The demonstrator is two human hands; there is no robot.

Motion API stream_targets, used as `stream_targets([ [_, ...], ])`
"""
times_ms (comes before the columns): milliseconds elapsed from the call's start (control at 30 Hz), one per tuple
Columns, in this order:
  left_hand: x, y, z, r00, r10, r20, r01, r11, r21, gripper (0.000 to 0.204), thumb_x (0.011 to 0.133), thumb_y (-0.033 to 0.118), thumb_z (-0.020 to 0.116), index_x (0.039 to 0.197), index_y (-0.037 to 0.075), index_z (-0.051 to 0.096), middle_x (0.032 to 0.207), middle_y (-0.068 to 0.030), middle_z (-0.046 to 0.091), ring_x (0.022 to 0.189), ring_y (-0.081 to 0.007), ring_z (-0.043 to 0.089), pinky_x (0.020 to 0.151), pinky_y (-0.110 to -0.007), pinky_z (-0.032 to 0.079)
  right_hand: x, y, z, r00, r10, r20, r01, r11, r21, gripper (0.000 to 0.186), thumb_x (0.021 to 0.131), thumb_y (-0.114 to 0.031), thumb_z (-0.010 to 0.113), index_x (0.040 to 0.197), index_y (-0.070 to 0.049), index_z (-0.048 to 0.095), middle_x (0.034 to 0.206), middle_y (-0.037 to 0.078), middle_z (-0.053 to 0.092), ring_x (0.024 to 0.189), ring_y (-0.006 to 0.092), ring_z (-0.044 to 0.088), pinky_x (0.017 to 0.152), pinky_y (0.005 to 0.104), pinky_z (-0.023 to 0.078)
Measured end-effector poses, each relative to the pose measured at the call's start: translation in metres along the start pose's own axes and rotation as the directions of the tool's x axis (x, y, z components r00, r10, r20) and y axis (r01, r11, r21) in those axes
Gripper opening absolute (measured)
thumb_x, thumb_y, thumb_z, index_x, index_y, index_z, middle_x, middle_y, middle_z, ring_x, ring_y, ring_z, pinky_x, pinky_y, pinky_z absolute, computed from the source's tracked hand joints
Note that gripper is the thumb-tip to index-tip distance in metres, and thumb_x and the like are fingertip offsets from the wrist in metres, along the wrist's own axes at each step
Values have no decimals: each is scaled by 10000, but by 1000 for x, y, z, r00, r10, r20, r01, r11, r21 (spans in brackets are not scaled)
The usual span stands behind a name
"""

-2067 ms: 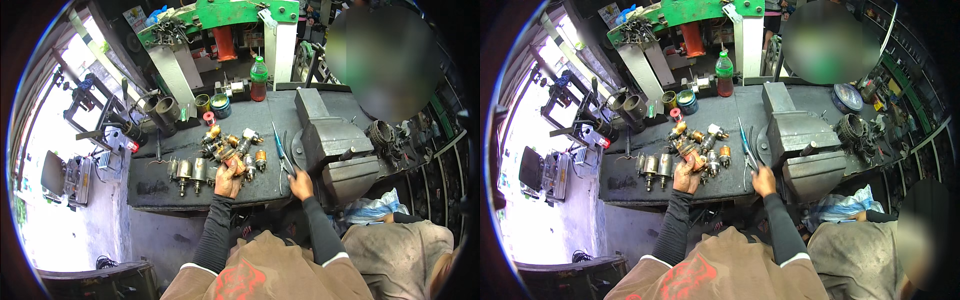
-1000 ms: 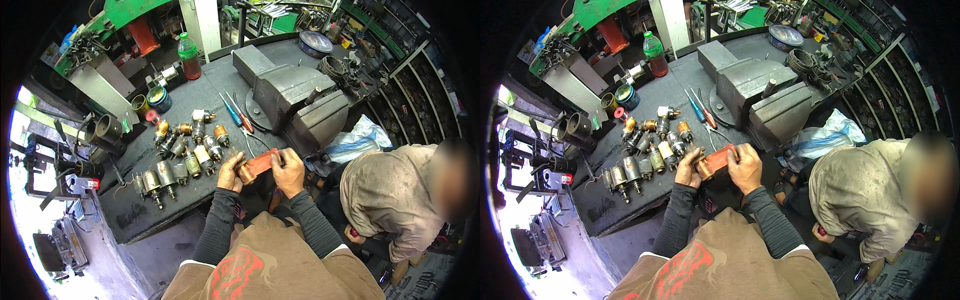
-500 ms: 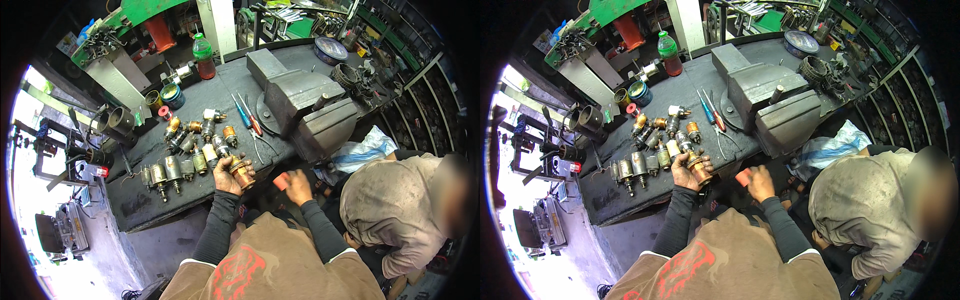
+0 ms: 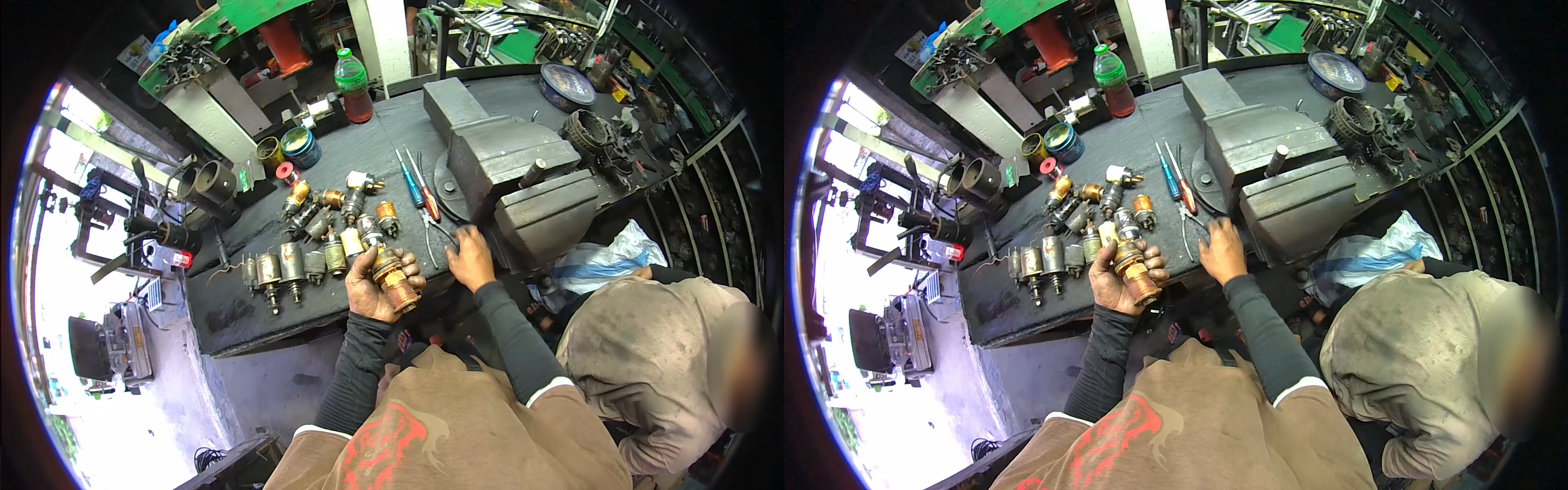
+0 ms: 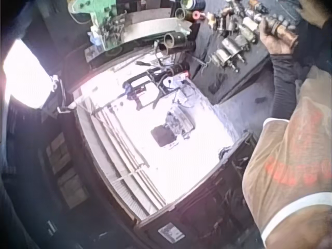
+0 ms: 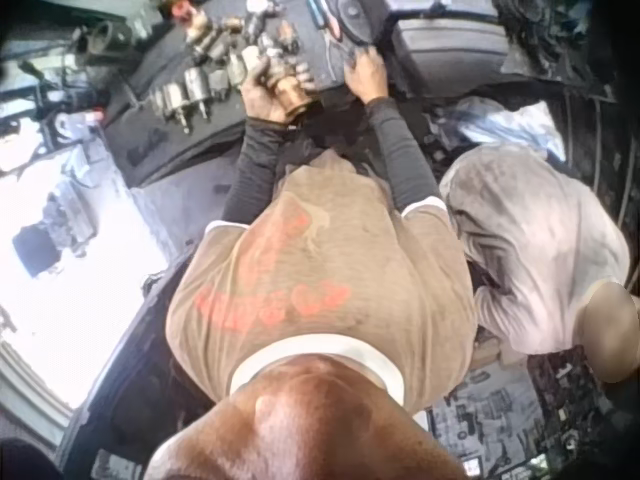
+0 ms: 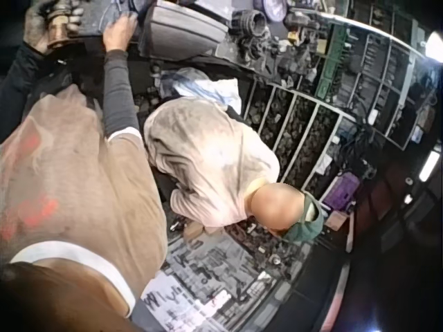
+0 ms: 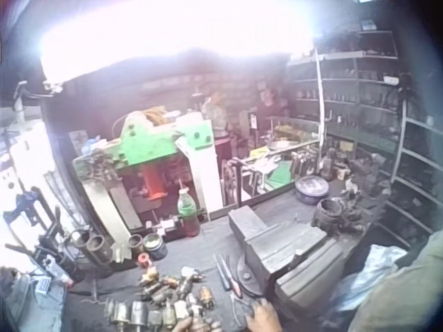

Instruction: The person removes a cylindrical electrical component from a plastic bag and places it on a workbench. They then use a screwdriver to pry open the component and pull out a bundle of copper wires. The person continues to manipulate the wires and the component on the bench.

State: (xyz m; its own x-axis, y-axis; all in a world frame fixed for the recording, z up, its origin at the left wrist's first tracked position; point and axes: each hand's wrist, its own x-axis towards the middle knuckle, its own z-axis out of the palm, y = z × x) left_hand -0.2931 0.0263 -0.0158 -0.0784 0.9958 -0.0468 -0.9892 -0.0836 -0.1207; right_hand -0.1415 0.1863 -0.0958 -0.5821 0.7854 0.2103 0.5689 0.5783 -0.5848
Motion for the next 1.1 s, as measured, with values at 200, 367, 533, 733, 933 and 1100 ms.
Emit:
stream_targets([
  [200,-20,5,-28,802,360,-476,-80,855,512,516,951,501,709,1164,50,573,909,-131,690,719,-220,698,635,-383,634,25,-17,17,991,75,107,-45,964,-261,429,838,-246,793,1175,-25,644,1189,203,560,1157,401,557,960,510,467],
  [367,-37,20,-25,899,249,-360,-92,911,401,599,1008,552,586,1294,26,570,1016,-148,705,843,-252,732,687,-395,651,26,-15,20,1000,-23,20,28,966,-255,382,815,-255,781,1091,-30,643,1134,188,567,1078,391,591,881,515,474],
  [533,-41,30,-3,953,243,-181,-127,862,490,668,1030,547,540,1403,-6,510,1098,-171,684,878,-267,731,685,-381,655,15,-26,24,995,-43,87,68,947,-313,359,838,-273,774,1085,-41,655,1145,168,573,1085,372,596,888,513,479],
  [733,-40,30,1,886,415,-205,-191,731,655,598,1029,473,588,1382,-4,521,1050,-156,697,815,-226,725,633,-346,651,9,-32,40,991,31,128,16,938,-346,378,826,-252,769,1102,-22,651,1223,229,563,1091,430,600,917,524,507],
  [933,-34,31,5,794,505,-340,-133,688,713,502,1053,499,526,1244,36,565,995,-116,691,773,-208,692,621,-366,619,22,-42,40,971,192,140,-129,922,-365,446,805,-329,753,1065,28,694,1157,282,636,1068,467,626,937,540,527],
  [1100,-39,33,4,768,560,-312,-177,653,736,481,1076,472,489,1265,34,556,1002,-126,684,781,-219,694,624,-388,621,14,-19,19,856,413,310,-514,739,435,409,978,-334,593,988,75,600,750,208,669,626,322,698,673,446,579],
])
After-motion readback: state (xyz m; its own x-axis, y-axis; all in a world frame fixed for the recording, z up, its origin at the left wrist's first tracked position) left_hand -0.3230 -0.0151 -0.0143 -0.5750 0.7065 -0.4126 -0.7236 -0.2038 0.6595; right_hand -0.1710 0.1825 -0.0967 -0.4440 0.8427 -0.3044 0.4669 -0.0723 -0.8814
